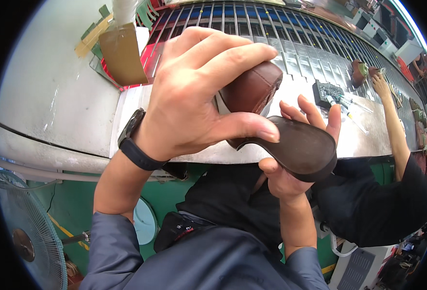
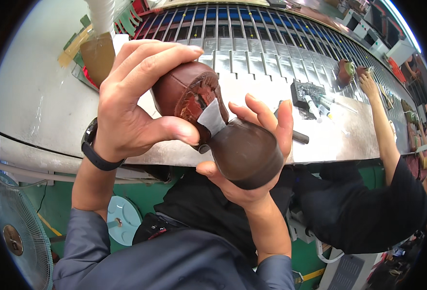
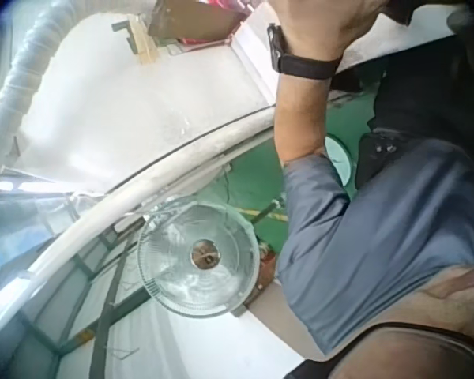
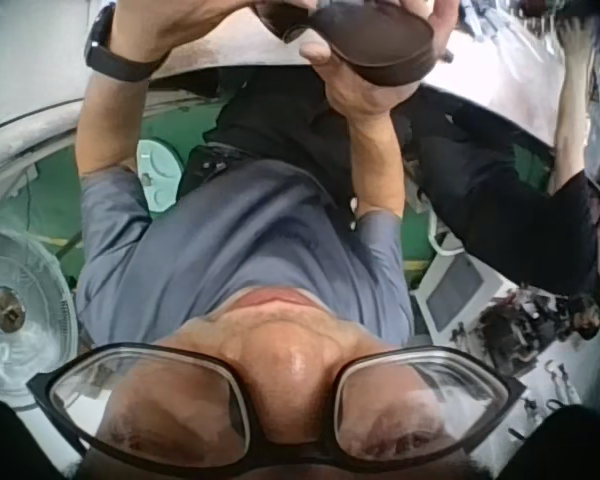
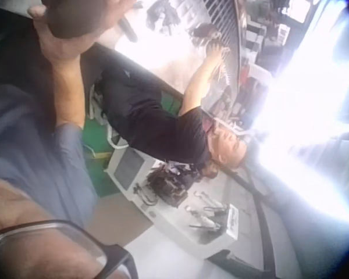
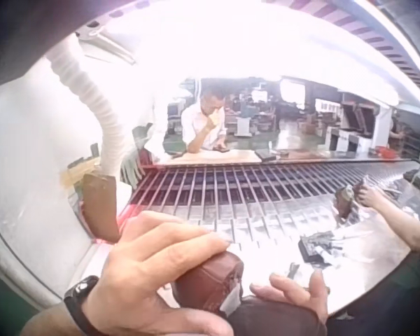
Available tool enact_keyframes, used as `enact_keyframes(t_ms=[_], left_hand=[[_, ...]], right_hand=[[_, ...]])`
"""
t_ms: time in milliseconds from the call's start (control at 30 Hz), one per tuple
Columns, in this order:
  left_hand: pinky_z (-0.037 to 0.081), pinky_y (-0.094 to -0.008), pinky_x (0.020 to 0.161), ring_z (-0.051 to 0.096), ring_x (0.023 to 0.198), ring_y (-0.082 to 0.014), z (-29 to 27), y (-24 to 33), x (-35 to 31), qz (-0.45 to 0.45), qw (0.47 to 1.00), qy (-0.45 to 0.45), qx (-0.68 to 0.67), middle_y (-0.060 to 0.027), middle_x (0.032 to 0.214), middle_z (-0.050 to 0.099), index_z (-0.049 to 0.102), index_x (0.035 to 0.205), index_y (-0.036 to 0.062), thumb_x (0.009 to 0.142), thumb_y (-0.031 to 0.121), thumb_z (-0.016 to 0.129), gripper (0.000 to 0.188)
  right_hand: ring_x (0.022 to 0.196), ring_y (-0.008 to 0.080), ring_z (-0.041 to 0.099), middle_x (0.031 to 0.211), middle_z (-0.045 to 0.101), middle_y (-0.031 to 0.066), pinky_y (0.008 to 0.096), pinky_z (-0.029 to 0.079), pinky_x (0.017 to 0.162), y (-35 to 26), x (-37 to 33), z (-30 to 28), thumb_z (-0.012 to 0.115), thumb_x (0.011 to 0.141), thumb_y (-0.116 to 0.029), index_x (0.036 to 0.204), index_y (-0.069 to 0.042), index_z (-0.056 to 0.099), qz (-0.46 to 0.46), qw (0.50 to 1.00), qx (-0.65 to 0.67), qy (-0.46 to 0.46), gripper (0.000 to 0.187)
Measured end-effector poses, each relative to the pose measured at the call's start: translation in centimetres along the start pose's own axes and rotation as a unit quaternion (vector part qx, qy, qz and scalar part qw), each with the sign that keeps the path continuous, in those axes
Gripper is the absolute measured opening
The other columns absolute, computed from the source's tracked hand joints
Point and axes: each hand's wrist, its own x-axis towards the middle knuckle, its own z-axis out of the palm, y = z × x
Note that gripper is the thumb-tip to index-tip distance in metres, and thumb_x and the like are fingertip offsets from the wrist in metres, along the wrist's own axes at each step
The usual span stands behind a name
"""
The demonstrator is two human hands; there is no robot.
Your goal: The person aligns and presses a sole onto a shoe upper by hand to attach it, then trims the edges around the shoe using a small knife.
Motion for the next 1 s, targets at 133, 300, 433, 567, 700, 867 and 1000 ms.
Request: enact_keyframes(t_ms=[133,300,433,567,700,867,1000], left_hand=[[0.055,-0.0411,0.098,0.067,0.114,-0.0303,0.7,-0.7,-0.7,-0.005,0.998,0.012,-0.054,-0.0182,0.126,0.069,0.066,0.136,-0.0023,0.076,0.089,0.066,0.109],[0.054,-0.0429,0.098,0.064,0.114,-0.0307,0.6,-0.8,-0.7,0.009,0.997,0.01,-0.076,-0.019,0.126,0.062,0.064,0.136,-0.0029,0.063,0.096,0.072,0.123],[0.054,-0.0424,0.095,0.063,0.112,-0.0312,0.7,-0.1,-0.7,0.01,0.996,0.025,-0.08,-0.0185,0.125,0.063,0.065,0.133,-0.0016,0.058,0.088,0.084,0.118],[0.055,-0.0421,0.092,0.064,0.109,-0.0313,0.8,0.4,-0.6,-0.002,0.995,0.041,-0.088,-0.0184,0.123,0.064,0.067,0.13,-0.0008,0.057,0.082,0.089,0.113],[0.055,-0.0416,0.091,0.064,0.107,-0.0313,1.0,0.8,-0.5,-0.013,0.995,0.051,-0.087,-0.018,0.121,0.065,0.069,0.127,-0.0004,0.058,0.08,0.091,0.108],[0.056,-0.0407,0.088,0.065,0.104,-0.0305,1.3,0.8,-0.4,-0.011,0.994,0.066,-0.081,-0.0175,0.118,0.065,0.069,0.125,-0.0003,0.058,0.08,0.09,0.107],[0.056,-0.0406,0.087,0.066,0.103,-0.0301,1.5,0.8,-0.5,-0.012,0.994,0.068,-0.082,-0.0171,0.117,0.066,0.069,0.125,-0.0003,0.059,0.08,0.09,0.106]], right_hand=[[0.131,0.0377,0.064,0.151,0.052,0.0291,0.0487,0.055,0.108,-0.2,1.0,0.1,0.099,0.077,-0.038,0.163,0.004,0.011,-0.038,0.999,-0.025,-0.021,0.129],[0.129,0.0358,0.066,0.143,0.061,0.0262,0.0456,0.056,0.106,-1.9,3.1,0.2,0.102,0.073,-0.033,0.152,0.006,0.043,-0.049,0.991,-0.104,-0.064,0.106],[0.129,0.0315,0.066,0.144,0.061,0.0219,0.0428,0.054,0.11,-2.9,3.9,0.7,0.103,0.072,-0.025,0.15,0.008,0.047,-0.044,0.985,-0.141,-0.093,0.101],[0.125,0.0266,0.066,0.142,0.062,0.0196,0.0406,0.056,0.108,-3.5,4.1,1.1,0.102,0.072,-0.019,0.147,0.009,0.051,-0.03,0.984,-0.153,-0.087,0.096],[0.124,0.0256,0.066,0.142,0.062,0.0191,0.0399,0.057,0.106,-3.4,4.2,1.2,0.101,0.073,-0.017,0.147,0.009,0.051,-0.013,0.984,-0.155,-0.088,0.093],[0.126,0.0263,0.066,0.142,0.061,0.0189,0.0404,0.056,0.107,-3.5,4.1,1.3,0.1,0.075,-0.014,0.148,0.008,0.05,-0.001,0.986,-0.144,-0.086,0.091],[0.128,0.0271,0.065,0.143,0.061,0.0189,0.0416,0.056,0.108,-3.3,4.1,1.3,0.1,0.075,-0.011,0.149,0.008,0.05,0.005,0.988,-0.132,-0.085,0.091]])
